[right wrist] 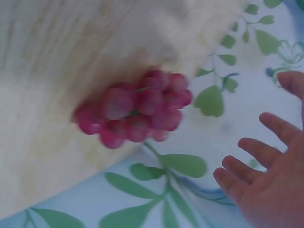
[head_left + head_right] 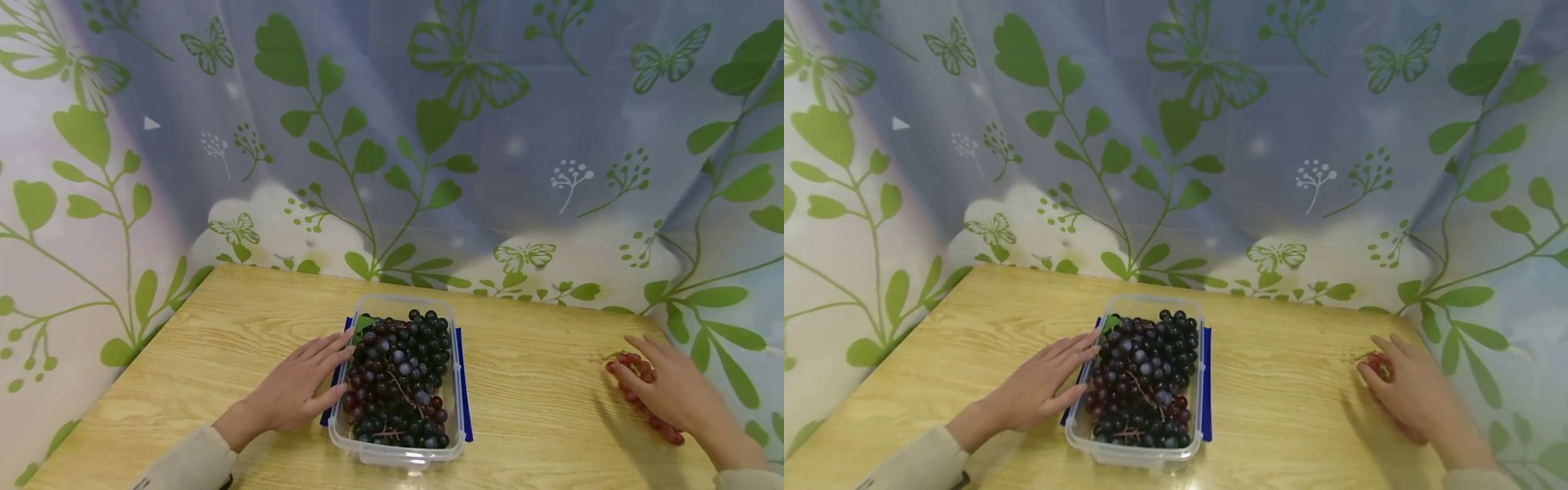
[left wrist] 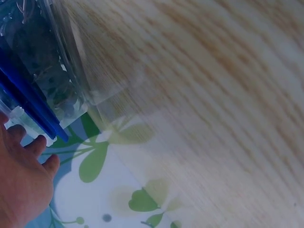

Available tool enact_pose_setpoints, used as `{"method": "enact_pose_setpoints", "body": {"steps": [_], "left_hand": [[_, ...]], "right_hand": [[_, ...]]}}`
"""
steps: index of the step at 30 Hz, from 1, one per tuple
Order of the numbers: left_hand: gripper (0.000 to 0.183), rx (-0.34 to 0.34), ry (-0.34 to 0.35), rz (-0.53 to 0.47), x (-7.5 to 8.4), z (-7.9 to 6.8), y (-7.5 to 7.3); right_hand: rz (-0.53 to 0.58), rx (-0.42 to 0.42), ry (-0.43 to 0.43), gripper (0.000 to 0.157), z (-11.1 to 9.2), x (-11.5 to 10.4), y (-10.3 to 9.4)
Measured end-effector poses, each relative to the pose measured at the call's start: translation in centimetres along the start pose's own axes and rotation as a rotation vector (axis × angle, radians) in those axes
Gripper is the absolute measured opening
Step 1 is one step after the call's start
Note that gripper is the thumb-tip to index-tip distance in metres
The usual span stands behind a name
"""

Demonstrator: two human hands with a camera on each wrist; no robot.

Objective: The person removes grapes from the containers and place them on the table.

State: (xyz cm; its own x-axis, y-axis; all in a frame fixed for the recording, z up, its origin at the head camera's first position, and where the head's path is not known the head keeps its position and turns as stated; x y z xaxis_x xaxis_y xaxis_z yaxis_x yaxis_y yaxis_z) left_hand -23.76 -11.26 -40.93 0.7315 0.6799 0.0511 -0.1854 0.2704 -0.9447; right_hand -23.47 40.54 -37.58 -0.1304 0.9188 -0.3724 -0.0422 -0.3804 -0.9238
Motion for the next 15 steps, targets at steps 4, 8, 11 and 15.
{"method": "enact_pose_setpoints", "body": {"steps": [4, 8, 11, 15], "left_hand": [[0.055, 0.004, 0.002, 0.005, -0.1, -0.1, 0.0], [0.055, 0.008, 0.007, 0.004, 0.0, -0.1, 0.0], [0.054, 0.012, 0.010, 0.002, 0.0, -0.1, 0.0], [0.054, 0.016, 0.014, 0.007, -0.1, 0.0, 0.1]], "right_hand": [[-0.085, -0.002, -0.100, 0.071, -0.3, -2.0, 0.2], [-0.151, -0.023, -0.157, 0.072, -0.7, -3.5, 0.7], [-0.115, -0.057, -0.133, 0.074, -0.8, -4.3, 1.0], [-0.077, -0.079, -0.118, 0.075, -0.9, -5.5, 1.2]]}}
Point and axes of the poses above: each hand's wrist, its own z-axis towards the middle knuckle, its own y-axis out of the palm, x = y × z, the point moved 7 cm from there along z, towards the middle knuckle, and after that the axes turned 9 degrees about z, right-handed, at the moved point
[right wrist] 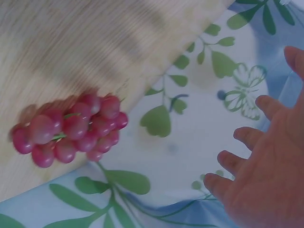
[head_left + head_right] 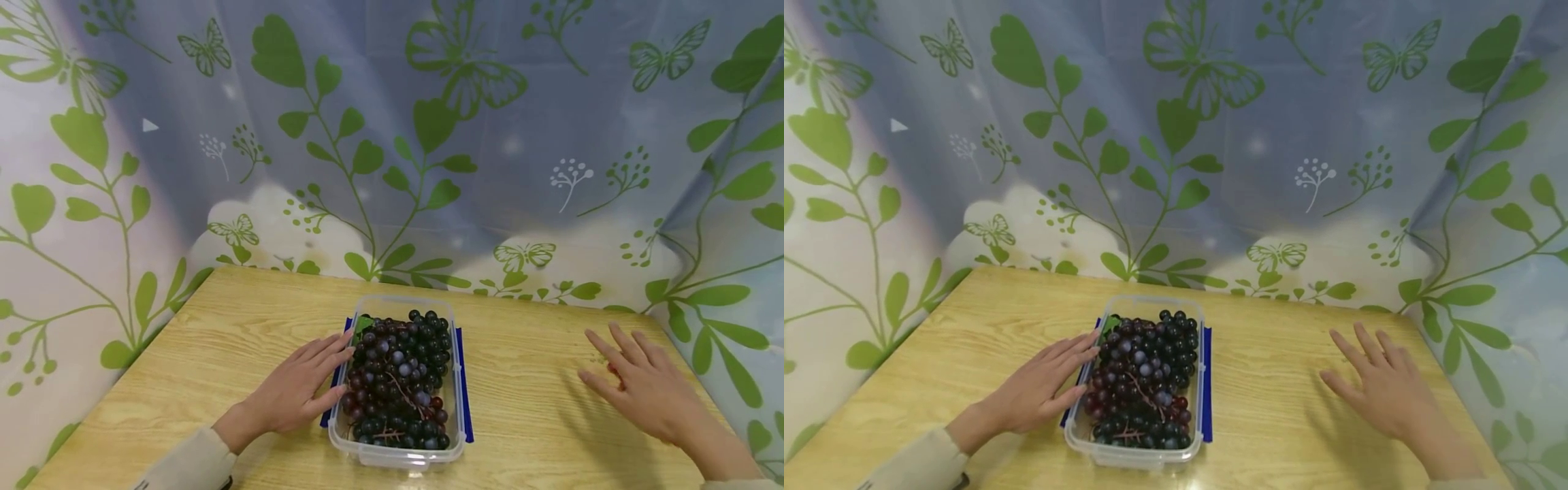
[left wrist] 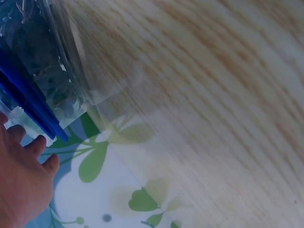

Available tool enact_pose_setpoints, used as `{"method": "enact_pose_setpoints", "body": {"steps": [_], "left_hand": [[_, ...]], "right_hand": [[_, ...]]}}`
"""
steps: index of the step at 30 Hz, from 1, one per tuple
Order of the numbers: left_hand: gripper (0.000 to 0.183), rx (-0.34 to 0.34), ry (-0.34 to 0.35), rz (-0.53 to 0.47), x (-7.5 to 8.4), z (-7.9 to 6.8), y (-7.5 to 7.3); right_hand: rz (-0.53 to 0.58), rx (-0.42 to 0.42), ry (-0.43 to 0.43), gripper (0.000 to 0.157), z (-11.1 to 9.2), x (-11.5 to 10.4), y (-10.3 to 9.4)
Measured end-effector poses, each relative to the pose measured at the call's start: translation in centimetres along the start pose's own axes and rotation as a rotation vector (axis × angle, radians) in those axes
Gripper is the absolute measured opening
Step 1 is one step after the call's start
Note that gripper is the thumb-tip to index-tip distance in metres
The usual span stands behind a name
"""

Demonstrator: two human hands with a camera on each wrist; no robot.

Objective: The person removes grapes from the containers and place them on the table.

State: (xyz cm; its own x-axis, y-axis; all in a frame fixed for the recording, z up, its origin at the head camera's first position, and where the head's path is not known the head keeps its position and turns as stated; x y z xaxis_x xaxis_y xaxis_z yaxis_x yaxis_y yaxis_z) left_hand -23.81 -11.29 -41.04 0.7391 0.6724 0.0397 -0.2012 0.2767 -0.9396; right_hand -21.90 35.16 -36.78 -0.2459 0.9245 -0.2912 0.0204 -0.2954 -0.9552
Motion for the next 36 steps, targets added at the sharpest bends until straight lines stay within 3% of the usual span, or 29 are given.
{"method": "enact_pose_setpoints", "body": {"steps": [14, 36], "left_hand": [[0.054, -0.004, -0.003, 0.009, 0.0, 0.0, -0.1], [0.055, 0.005, 0.033, 0.085, 0.0, 0.2, -0.5]], "right_hand": [[0.010, 0.002, -0.045, 0.073, 0.0, -4.5, 0.5], [-0.007, 0.034, -0.198, 0.067, 0.9, -12.2, 1.6]]}}
Point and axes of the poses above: each hand's wrist, its own z-axis towards the middle knuckle, its own y-axis out of the palm, x = y × z, the point moved 7 cm from there along z, towards the middle knuckle, and after that the axes turned 9 degrees about z, right-handed, at the moved point
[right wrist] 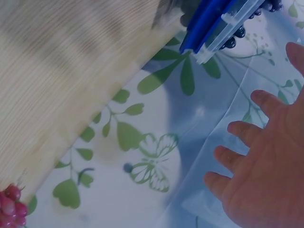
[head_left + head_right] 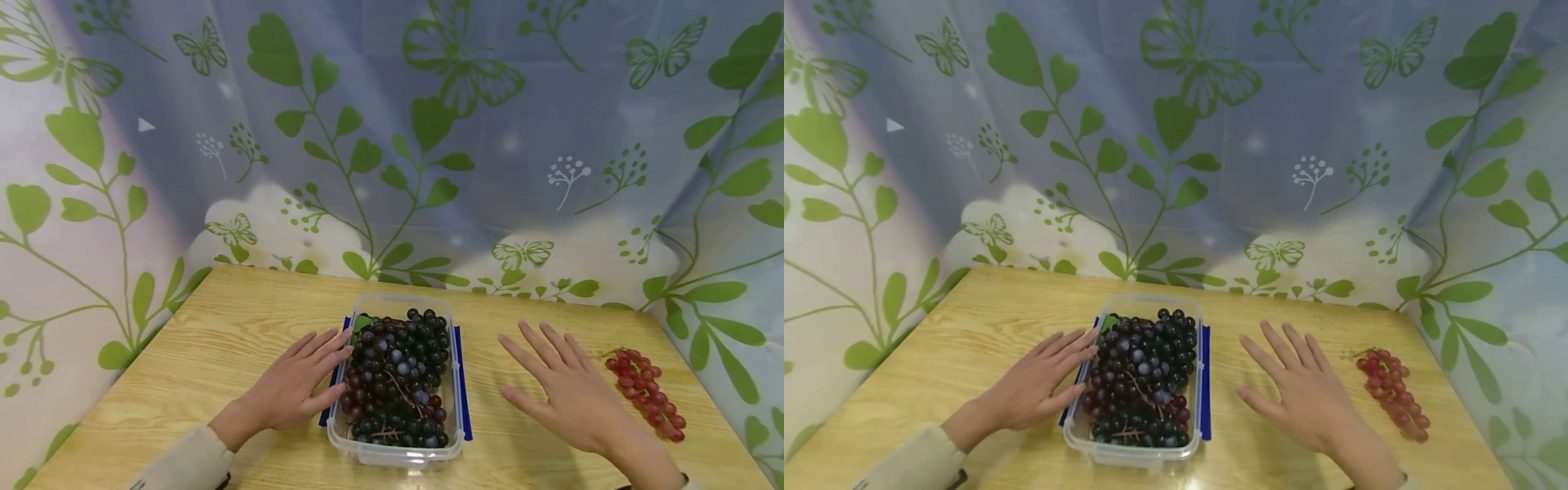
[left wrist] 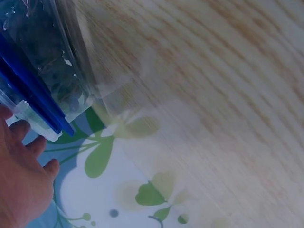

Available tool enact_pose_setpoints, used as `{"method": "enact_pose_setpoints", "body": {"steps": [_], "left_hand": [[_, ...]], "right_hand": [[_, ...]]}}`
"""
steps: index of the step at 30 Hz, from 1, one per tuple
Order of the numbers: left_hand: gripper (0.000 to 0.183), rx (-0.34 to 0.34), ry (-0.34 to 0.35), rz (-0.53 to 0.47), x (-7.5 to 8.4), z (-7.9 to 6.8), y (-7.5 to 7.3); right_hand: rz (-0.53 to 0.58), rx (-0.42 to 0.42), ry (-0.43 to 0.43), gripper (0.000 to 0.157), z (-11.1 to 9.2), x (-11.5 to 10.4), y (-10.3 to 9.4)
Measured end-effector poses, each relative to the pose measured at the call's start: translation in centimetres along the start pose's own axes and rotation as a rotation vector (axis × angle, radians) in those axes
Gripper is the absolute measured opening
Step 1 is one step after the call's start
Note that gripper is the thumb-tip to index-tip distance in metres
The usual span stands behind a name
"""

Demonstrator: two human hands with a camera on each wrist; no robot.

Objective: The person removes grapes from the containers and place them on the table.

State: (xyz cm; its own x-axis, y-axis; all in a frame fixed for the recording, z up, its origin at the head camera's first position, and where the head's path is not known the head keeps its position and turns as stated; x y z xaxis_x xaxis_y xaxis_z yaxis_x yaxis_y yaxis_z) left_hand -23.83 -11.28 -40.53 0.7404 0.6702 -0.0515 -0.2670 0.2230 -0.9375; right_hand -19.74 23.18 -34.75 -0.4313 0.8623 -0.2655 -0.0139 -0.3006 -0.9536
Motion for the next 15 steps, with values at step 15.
{"method": "enact_pose_setpoints", "body": {"steps": [15], "left_hand": [[0.058, -0.076, -0.001, 0.024, -0.1, 0.2, -0.3]], "right_hand": [[-0.023, 0.010, -0.091, 0.067, 1.8, -3.7, 0.5]]}}
Point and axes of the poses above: each hand's wrist, its own z-axis towards the middle knuckle, its own y-axis out of the palm, x = y × z, the point moved 7 cm from there along z, towards the middle knuckle, and after that the axes turned 9 degrees about z, right-handed, at the moved point
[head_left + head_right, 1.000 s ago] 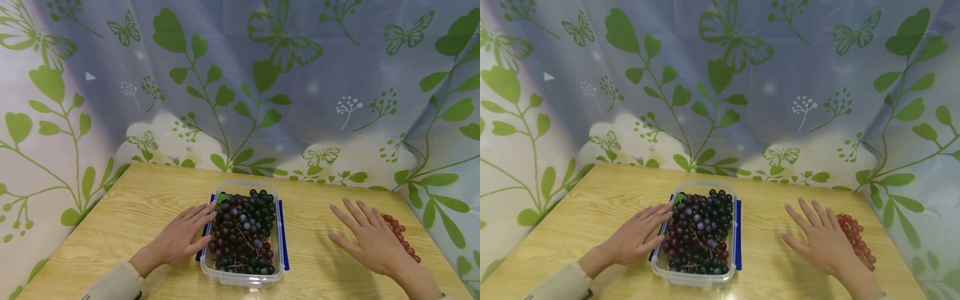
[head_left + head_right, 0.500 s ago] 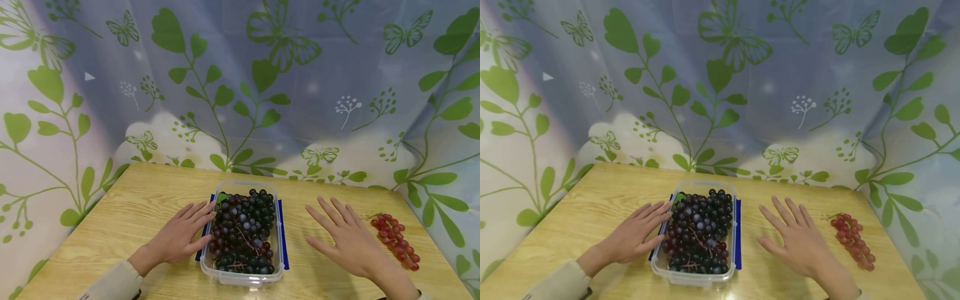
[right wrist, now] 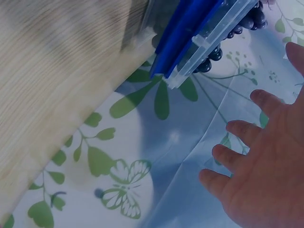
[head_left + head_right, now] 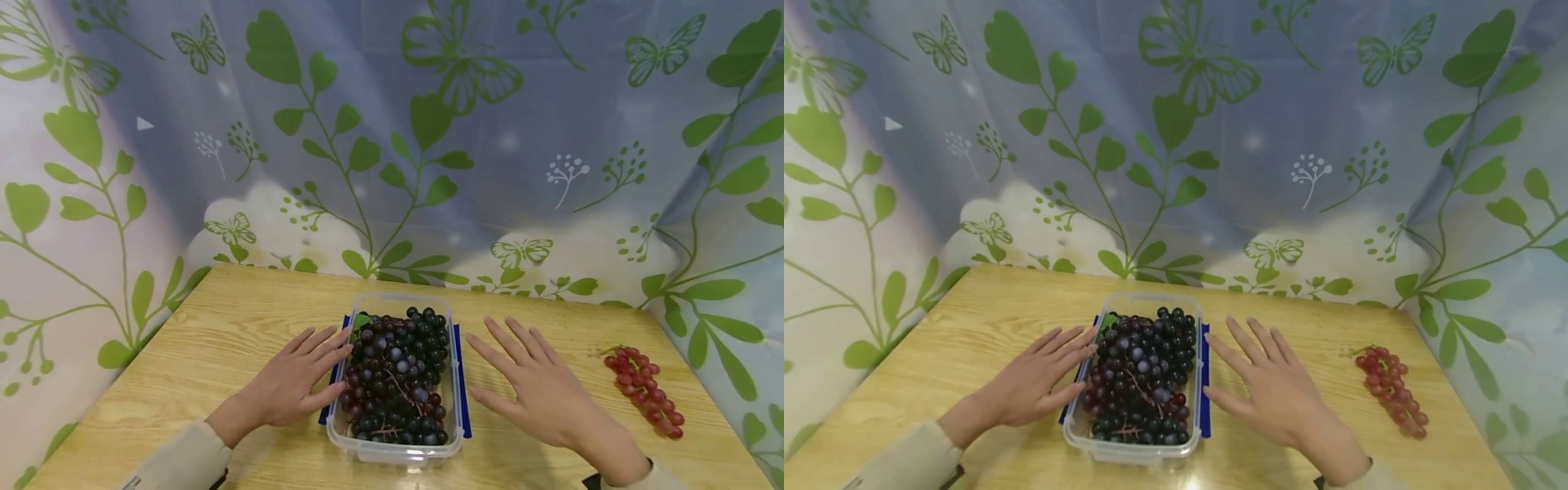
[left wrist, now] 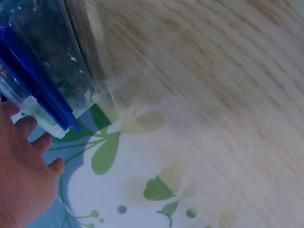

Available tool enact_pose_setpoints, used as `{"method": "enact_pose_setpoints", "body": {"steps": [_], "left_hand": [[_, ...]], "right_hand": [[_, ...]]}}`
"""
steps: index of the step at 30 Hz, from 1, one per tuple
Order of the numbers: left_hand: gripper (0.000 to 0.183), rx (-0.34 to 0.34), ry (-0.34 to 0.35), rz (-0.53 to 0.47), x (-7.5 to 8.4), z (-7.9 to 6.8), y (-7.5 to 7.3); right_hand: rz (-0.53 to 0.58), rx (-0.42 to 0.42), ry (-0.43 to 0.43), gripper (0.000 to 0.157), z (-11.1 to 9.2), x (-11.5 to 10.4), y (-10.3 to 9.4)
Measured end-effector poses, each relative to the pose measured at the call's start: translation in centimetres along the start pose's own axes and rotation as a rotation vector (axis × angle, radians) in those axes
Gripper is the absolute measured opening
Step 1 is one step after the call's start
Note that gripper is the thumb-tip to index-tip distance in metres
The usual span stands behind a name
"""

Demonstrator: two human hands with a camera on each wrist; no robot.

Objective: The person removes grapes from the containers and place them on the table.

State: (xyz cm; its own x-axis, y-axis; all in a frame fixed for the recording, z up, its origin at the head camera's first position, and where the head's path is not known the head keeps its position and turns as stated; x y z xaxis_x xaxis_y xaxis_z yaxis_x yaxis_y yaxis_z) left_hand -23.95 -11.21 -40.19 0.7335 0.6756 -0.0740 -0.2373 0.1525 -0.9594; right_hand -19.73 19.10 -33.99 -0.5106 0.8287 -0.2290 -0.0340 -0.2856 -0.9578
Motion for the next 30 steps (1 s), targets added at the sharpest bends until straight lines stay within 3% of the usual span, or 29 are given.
{"method": "enact_pose_setpoints", "body": {"steps": [30], "left_hand": [[0.060, -0.073, -0.024, -0.027, -0.2, 0.2, -0.1]], "right_hand": [[0.091, -0.066, -0.111, 0.070, 4.4, -5.1, 2.0]]}}
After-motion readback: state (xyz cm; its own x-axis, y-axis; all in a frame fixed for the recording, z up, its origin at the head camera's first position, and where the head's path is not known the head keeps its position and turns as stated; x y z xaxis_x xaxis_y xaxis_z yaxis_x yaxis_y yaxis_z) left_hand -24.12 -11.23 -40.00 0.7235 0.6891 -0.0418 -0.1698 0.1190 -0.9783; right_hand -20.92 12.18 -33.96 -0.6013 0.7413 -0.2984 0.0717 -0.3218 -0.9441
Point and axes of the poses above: each hand's wrist, its own z-axis towards the middle knuckle, its own y-axis out of the palm, x = y × z, the point moved 7 cm from there along z, towards the middle knuckle, and after that the axes turned 9 degrees about z, right-handed, at the moved point
